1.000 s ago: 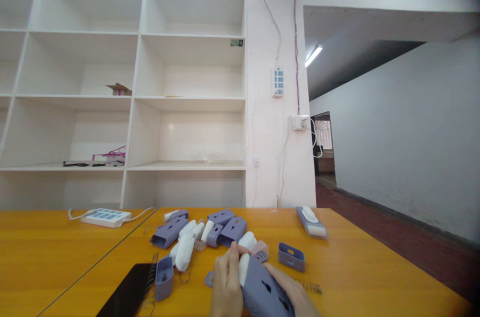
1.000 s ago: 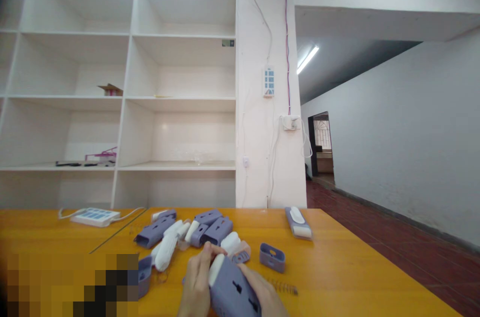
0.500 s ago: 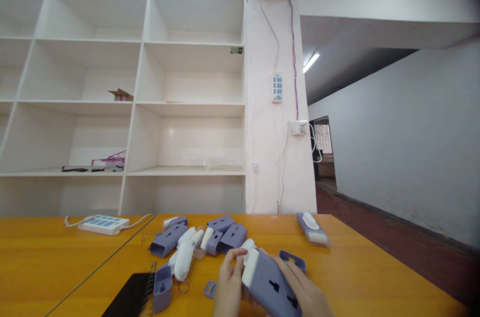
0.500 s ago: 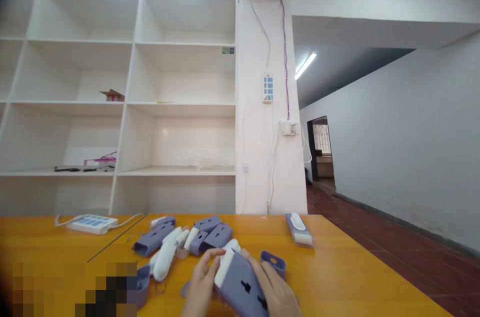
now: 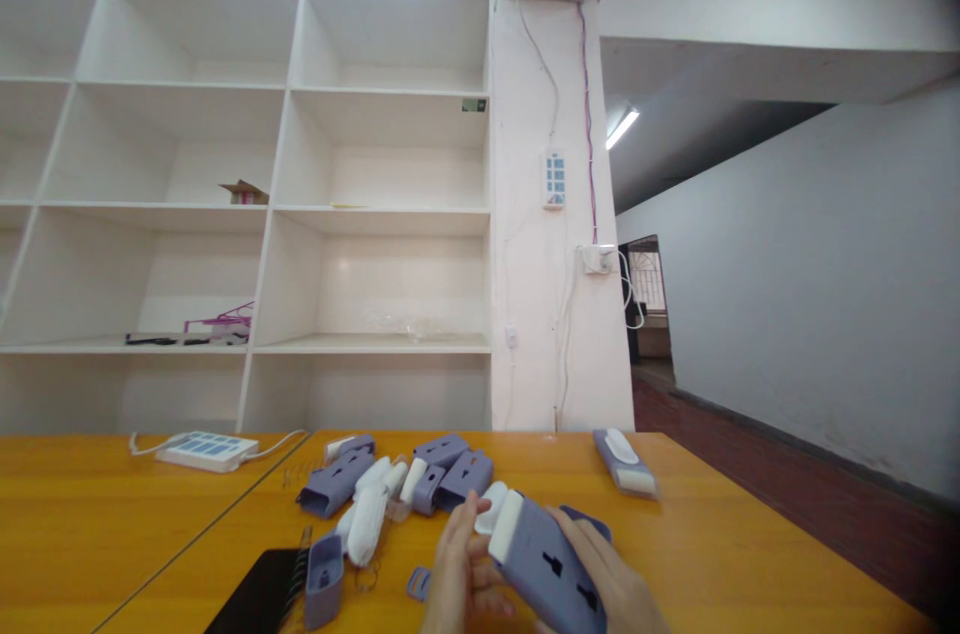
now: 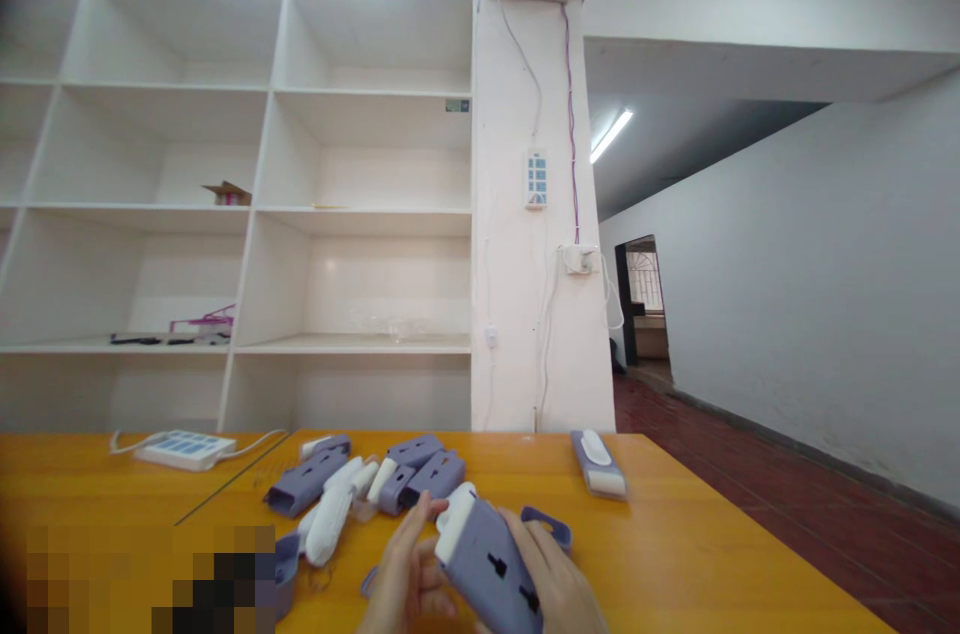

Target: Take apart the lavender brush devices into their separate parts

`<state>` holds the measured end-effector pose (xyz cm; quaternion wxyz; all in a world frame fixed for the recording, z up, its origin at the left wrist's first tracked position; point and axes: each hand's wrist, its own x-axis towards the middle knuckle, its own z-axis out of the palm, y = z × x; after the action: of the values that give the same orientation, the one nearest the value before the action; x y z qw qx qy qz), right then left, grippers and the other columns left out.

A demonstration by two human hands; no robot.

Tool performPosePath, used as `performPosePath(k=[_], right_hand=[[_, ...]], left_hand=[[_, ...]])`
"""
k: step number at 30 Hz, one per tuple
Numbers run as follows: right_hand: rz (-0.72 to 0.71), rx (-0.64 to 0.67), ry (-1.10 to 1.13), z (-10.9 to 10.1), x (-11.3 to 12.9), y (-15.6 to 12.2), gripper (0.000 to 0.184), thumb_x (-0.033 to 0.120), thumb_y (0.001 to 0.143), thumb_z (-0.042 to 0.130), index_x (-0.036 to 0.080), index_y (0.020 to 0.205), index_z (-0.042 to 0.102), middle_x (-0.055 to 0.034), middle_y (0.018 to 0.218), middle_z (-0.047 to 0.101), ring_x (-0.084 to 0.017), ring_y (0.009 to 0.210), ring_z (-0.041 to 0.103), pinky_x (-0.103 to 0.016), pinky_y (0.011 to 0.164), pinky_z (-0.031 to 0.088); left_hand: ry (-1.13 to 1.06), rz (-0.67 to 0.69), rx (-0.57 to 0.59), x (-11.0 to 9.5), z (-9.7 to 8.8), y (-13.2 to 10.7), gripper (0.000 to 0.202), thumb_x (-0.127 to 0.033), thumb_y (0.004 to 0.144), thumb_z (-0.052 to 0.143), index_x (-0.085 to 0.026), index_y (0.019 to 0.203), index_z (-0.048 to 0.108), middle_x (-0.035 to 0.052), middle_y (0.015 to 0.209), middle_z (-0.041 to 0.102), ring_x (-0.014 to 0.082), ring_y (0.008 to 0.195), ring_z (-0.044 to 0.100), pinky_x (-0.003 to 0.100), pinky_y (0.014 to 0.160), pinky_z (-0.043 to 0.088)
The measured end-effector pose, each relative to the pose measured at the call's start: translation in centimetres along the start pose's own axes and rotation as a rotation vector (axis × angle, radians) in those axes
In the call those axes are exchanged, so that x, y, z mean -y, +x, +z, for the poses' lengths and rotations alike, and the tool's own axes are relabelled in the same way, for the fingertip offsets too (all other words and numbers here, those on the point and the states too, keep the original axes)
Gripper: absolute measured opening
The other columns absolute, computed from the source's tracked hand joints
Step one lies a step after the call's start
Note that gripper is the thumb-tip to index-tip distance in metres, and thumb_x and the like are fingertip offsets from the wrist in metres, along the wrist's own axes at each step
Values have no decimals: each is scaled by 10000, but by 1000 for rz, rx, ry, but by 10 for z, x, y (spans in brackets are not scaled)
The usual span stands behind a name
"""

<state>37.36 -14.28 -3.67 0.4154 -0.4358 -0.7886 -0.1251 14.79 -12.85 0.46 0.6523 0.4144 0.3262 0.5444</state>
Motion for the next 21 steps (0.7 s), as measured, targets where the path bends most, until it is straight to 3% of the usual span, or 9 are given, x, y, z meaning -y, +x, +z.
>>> performPosePath(k=[5, 9, 13, 15, 18, 21], right_hand=[[-60, 6, -21, -15, 15, 7, 823, 283, 690, 765, 205, 1460, 483, -169, 1368, 652, -365, 1214, 661, -449, 987, 576], [80, -52, -29, -38, 26, 17, 769, 281, 756, 697, 239, 1477, 433, -120, 1377, 642, -308, 1209, 666, -390, 992, 568], [411, -152, -134, -54, 10, 22, 692, 546, 840, 642, 268, 1446, 453, -125, 1392, 630, -341, 1144, 696, -427, 871, 608], [485, -148, -155, -60, -6, 21, 700, 617, 844, 619, 272, 1433, 465, -127, 1398, 625, -358, 1126, 701, -451, 842, 608], [501, -129, -134, -67, -22, 15, 712, 618, 845, 623, 264, 1442, 461, -133, 1436, 601, -364, 1160, 683, -464, 870, 595], [410, -63, -61, -70, -18, 11, 736, 516, 813, 684, 250, 1463, 466, -131, 1447, 599, -365, 1225, 645, -470, 966, 559]], left_hand=[[97, 111, 50, 2, 5, -4, 813, -724, 630, 789, -227, 1200, 493, 44, 843, 754, 230, 598, 737, 229, 407, 492], [46, 95, -2, -1, 3, -7, 817, -827, 710, 622, -239, 1242, 424, 47, 823, 752, 255, 629, 752, 248, 418, 512], [130, 138, -31, -7, 4, -9, 803, -864, 701, 580, -224, 1170, 456, 55, 792, 745, 232, 592, 736, 237, 403, 510], [158, 173, -45, -7, 6, -9, 776, -865, 704, 572, -220, 1125, 480, 41, 755, 726, 204, 537, 704, 213, 365, 475], [197, 228, -39, -3, 11, -9, 714, -836, 751, 552, -210, 1091, 514, 34, 757, 702, 166, 515, 656, 182, 334, 427], [318, 338, -62, 0, 12, -12, 649, -781, 805, 550, -201, 1095, 556, 49, 820, 679, 168, 592, 639, 171, 332, 395]])
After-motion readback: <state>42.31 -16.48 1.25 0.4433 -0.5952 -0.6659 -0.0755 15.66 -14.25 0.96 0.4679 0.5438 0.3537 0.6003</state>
